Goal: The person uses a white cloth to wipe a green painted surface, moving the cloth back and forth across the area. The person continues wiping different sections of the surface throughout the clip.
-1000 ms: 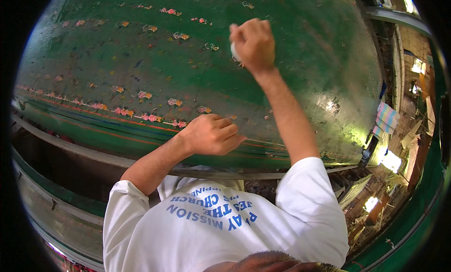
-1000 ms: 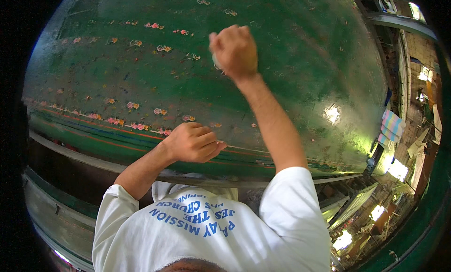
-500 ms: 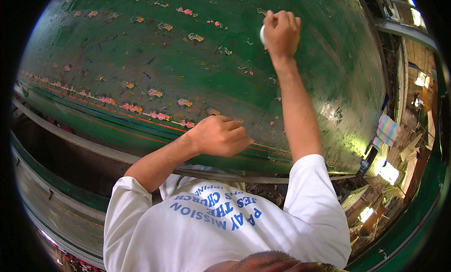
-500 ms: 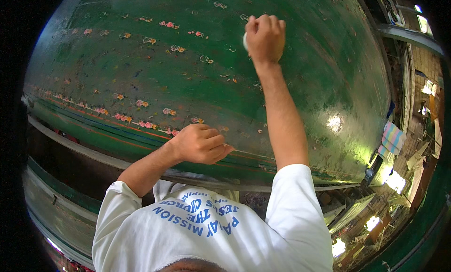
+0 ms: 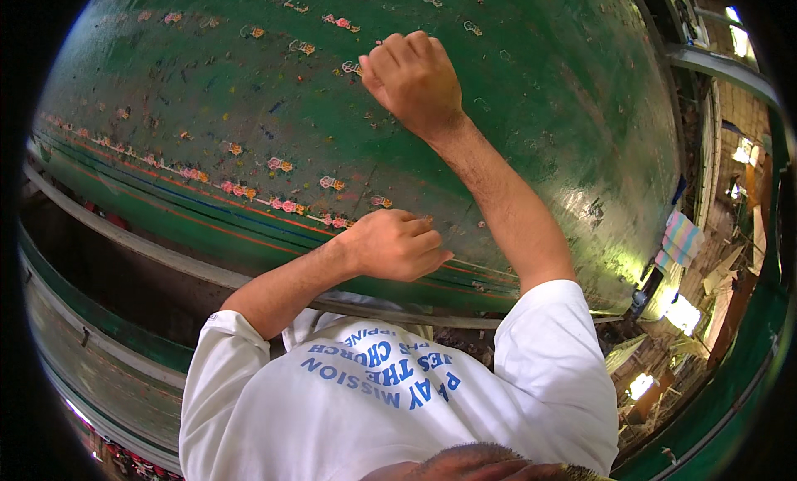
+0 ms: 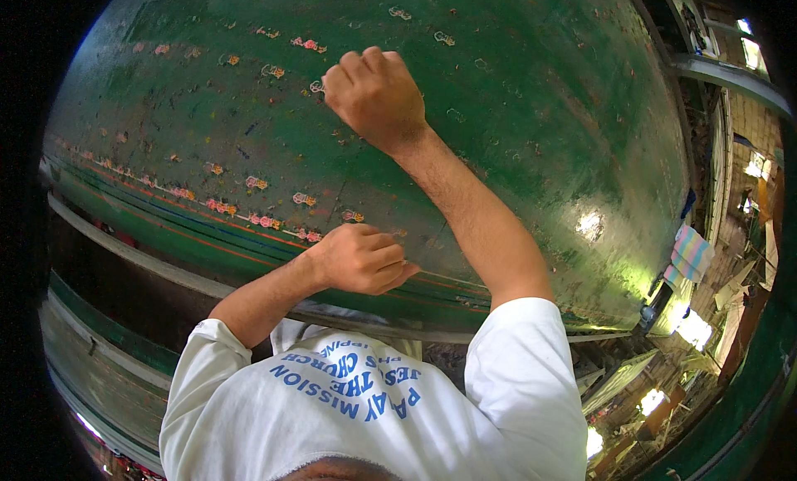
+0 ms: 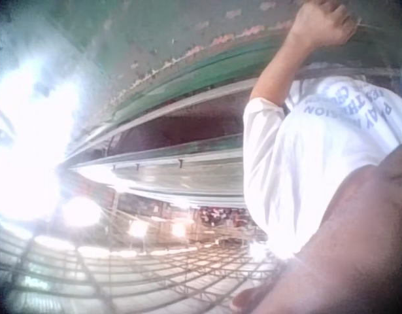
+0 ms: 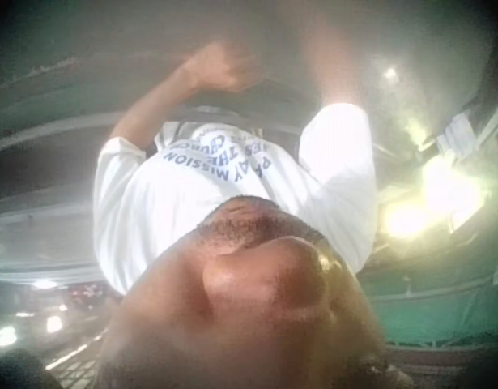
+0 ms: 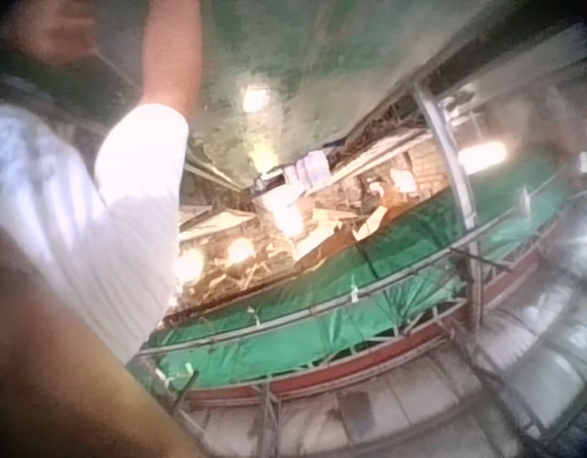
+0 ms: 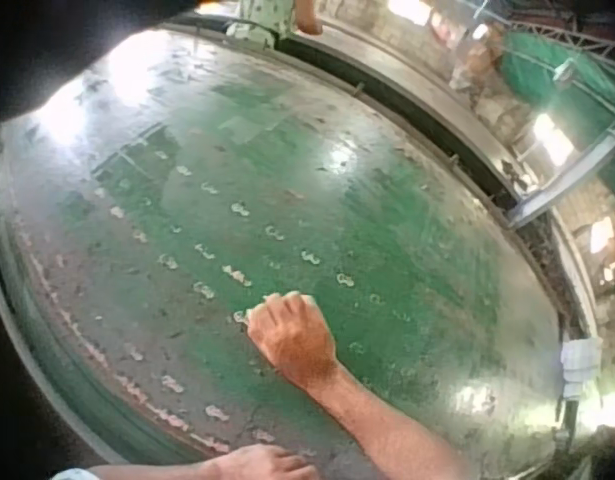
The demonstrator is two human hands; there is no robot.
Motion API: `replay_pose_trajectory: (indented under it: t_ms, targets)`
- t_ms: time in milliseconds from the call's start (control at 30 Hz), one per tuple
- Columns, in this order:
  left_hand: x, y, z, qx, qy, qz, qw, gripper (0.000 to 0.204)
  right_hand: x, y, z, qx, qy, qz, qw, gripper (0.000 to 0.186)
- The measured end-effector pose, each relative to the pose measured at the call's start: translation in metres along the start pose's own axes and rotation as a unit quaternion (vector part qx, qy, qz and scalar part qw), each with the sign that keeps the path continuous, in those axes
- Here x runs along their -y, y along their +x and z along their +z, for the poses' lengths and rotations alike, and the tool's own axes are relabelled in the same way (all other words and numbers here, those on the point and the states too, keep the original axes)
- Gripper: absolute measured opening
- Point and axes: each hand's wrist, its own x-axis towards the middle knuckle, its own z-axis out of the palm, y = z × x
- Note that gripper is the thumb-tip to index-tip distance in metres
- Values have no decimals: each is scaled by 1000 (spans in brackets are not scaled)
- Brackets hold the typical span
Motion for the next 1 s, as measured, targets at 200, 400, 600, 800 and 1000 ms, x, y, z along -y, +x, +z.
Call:
replay_pose_trajectory:
  t_ms: [200, 400, 600, 800, 1000]
  targets:
    - [-6, 0, -5, 44, -8, -5, 999, 36, -71, -11, -12, -45, -57, 174, 982, 24]
    - [-2, -2, -4, 25, 7, 6, 1000, 36, 23, -12, -17, 9, 55, 11, 998, 18]
    - [-4, 4, -11, 23, 13, 41, 999, 38, -123, -33, -36, -53, -143, 206, 967, 22]
    - [-3, 5, -8, -5, 9, 10, 1000, 42, -25, -22, -35, 20, -25, 24, 999, 24]
    - [-1, 10, -13, -12, 12, 25, 1000, 42, -113, -34, -41, -23, -130, 156, 979, 24]
